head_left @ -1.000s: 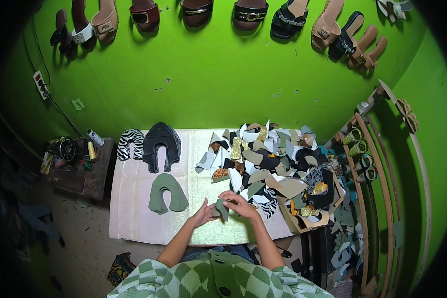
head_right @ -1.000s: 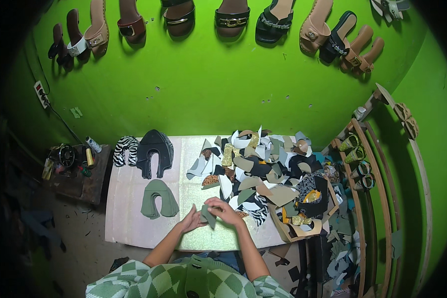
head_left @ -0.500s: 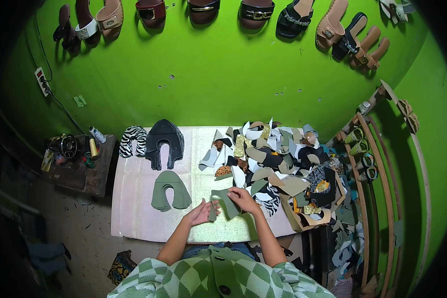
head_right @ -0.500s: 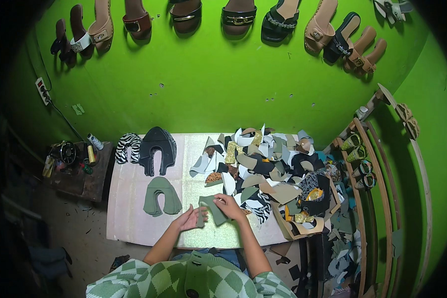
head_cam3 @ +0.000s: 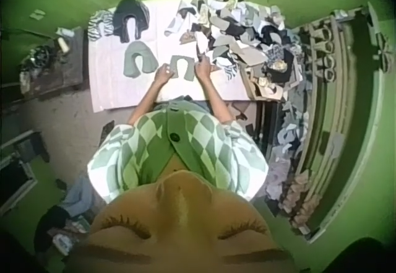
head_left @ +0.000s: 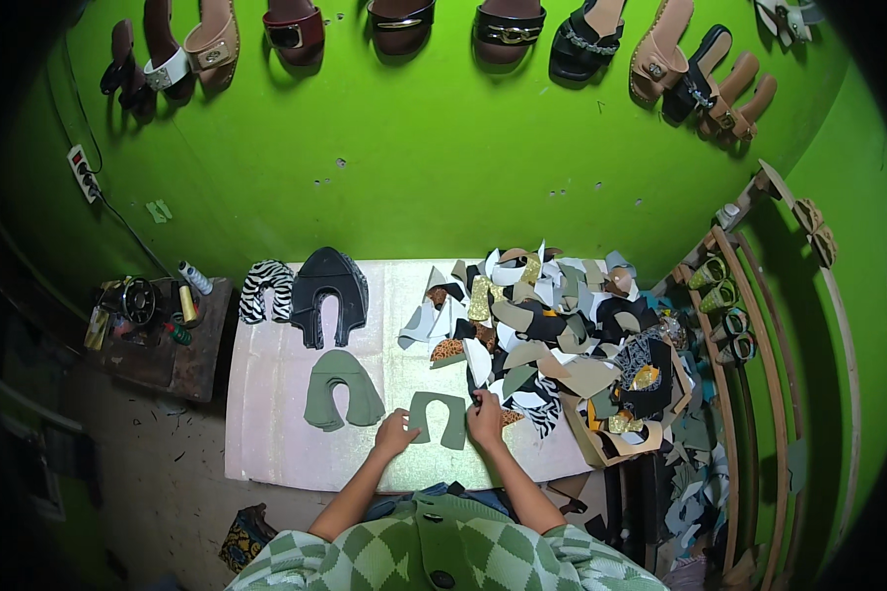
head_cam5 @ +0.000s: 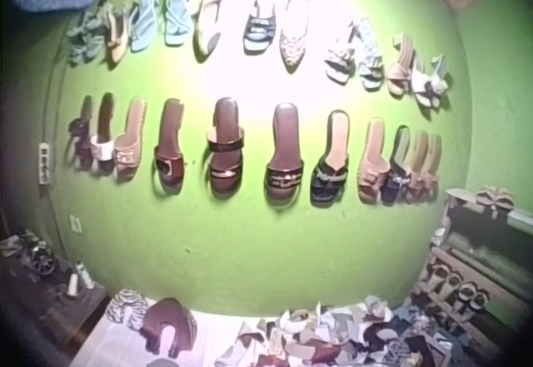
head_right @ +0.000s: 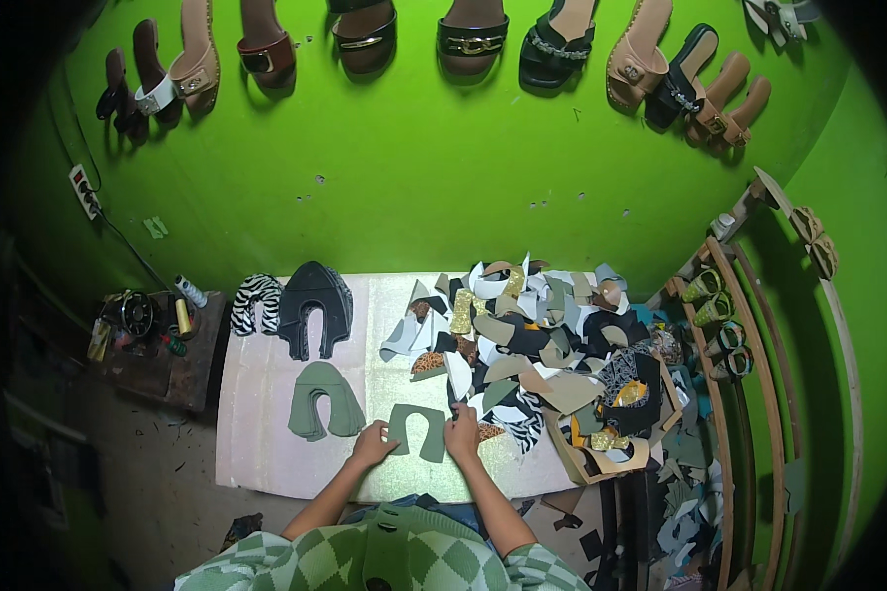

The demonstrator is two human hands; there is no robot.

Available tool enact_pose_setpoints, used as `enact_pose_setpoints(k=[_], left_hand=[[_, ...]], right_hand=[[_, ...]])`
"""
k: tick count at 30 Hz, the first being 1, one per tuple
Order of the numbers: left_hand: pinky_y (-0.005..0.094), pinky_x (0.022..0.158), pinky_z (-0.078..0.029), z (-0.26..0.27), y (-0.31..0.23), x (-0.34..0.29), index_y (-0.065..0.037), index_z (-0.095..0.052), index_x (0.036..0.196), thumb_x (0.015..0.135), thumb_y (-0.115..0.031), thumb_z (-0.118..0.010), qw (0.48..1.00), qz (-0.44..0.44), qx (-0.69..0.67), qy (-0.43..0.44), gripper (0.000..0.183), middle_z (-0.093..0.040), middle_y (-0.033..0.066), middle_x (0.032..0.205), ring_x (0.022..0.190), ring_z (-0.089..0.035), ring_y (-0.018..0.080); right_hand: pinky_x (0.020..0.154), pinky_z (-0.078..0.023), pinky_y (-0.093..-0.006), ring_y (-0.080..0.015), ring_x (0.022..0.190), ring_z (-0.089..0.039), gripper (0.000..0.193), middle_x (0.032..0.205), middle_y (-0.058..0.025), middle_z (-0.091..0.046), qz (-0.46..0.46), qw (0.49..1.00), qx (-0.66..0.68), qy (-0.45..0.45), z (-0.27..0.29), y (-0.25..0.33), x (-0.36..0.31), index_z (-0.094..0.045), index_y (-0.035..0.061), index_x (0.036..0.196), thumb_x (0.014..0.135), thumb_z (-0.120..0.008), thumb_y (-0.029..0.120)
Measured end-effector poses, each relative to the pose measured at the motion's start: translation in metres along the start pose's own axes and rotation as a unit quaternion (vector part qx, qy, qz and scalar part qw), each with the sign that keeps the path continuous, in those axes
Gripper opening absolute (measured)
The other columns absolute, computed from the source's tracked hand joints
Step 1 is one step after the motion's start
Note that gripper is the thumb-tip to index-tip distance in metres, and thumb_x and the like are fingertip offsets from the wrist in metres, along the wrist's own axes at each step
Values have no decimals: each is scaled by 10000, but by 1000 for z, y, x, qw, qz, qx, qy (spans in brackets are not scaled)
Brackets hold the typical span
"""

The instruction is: Organizing and sorting various pieces of leather or fabric used for shoe manufacturing.

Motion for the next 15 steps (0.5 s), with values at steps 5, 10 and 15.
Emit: enact_pose_setpoints(k=[5,10,15], left_hand=[[402,819,-479,13,-16,1,-74,-493,1152,694,-254,-745,984,-52,147,-83,552,-557,130,1074,982,-574,293],[411,803,-483,13,-29,8,-107,-496,1152,703,-266,-731,980,-49,178,-80,532,-555,129,1078,988,-574,292],[407,760,-489,13,-24,14,-101,-554,1081,715,-241,-706,986,-11,152,-62,421,-641,89,957,921,-614,274]], right_hand=[[806,-427,-421,-335,969,-497,327,1022,-147,-494,-10,988,-121,-95,47,8,22,-538,71,1024,719,-650,110],[781,-429,-445,-333,982,-499,413,1033,-134,-488,-21,973,-209,-94,52,-23,36,-530,91,1035,675,-717,171],[761,-428,-461,-324,967,-531,390,1038,-124,-489,-46,979,-186,-71,52,-40,47,-532,100,1031,683,-700,154]])
Point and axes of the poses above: each hand's wrist, its own x-axis towards the middle knuckle, its own z-axis out of the back of the hand, y = z × x, the point moved 8 cm from there along x, towards the middle knuckle
